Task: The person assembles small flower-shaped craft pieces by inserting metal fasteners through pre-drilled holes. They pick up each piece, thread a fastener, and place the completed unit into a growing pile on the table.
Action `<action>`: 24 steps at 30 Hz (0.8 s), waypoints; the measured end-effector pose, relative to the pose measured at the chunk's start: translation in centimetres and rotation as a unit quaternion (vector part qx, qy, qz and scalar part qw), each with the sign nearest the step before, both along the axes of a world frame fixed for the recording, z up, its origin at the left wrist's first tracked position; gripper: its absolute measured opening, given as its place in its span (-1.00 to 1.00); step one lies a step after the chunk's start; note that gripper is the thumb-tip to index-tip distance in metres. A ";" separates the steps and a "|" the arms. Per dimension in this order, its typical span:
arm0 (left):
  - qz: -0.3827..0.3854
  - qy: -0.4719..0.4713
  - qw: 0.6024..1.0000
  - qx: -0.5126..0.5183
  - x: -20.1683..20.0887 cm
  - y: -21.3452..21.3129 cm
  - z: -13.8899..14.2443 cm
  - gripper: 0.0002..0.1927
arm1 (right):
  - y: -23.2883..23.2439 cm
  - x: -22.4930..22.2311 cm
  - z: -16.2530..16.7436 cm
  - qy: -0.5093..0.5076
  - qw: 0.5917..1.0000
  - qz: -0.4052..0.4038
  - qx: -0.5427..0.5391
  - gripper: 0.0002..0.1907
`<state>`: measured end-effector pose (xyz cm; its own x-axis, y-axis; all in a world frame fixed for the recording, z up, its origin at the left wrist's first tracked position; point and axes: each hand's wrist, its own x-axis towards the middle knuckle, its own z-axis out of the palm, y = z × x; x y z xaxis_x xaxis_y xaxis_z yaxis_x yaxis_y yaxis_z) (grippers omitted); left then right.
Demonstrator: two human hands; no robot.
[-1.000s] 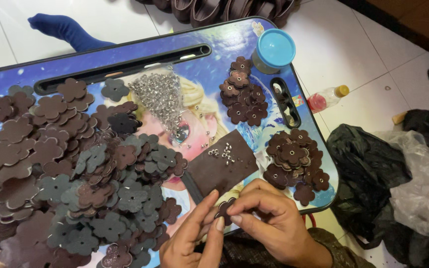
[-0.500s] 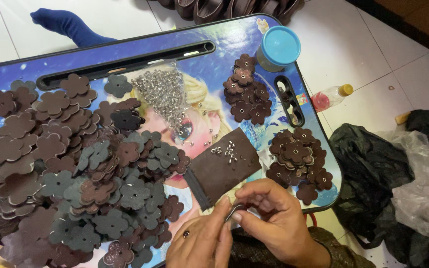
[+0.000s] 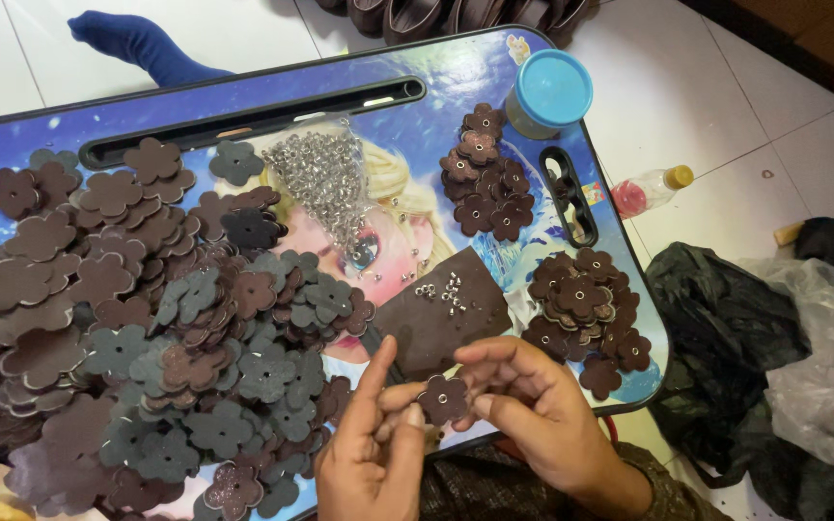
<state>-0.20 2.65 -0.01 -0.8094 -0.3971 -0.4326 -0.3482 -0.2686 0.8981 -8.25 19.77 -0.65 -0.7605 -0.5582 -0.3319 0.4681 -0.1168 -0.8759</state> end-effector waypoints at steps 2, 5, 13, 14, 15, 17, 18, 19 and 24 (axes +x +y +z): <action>-0.030 -0.002 0.997 -0.076 0.3 -0.4 -0.1 -0.41 | 0.1 -0.1 -0.3 -0.009 1.000 -0.007 -0.006 -0.59; -0.019 0.011 0.999 -0.027 0.2 -0.7 -0.4 -0.44 | 0.3 -0.2 -0.7 -0.014 1.000 0.001 -0.014 -0.61; 0.016 0.018 0.997 0.071 -0.4 0.4 -0.8 -0.20 | 0.3 -0.2 -0.7 -0.007 1.000 0.016 -0.007 -0.62; 0.010 0.019 0.998 0.063 -0.3 0.5 -1.0 -0.18 | 0.3 -0.2 -0.6 0.001 1.000 0.020 -0.007 -0.62; 0.009 0.031 0.998 0.054 -0.1 0.5 -1.3 -0.20 | 0.3 -0.1 -0.4 0.009 1.000 0.025 -0.007 -0.62; 0.005 0.059 0.998 0.036 0.2 0.5 -2.0 -0.25 | 0.3 0.0 -0.1 0.031 0.999 0.042 0.000 -0.63; 0.020 0.094 0.995 0.030 0.2 0.6 -2.4 -0.27 | 0.2 0.3 0.1 0.046 0.998 0.051 0.010 -0.65; 0.032 0.127 0.991 0.028 0.3 0.8 -2.7 -0.30 | 0.3 0.7 0.4 0.058 0.996 0.057 0.022 -0.67; -0.011 0.046 0.997 -0.059 1.2 0.6 -3.9 -0.33 | 0.2 1.9 0.6 0.012 0.999 0.032 0.043 -0.67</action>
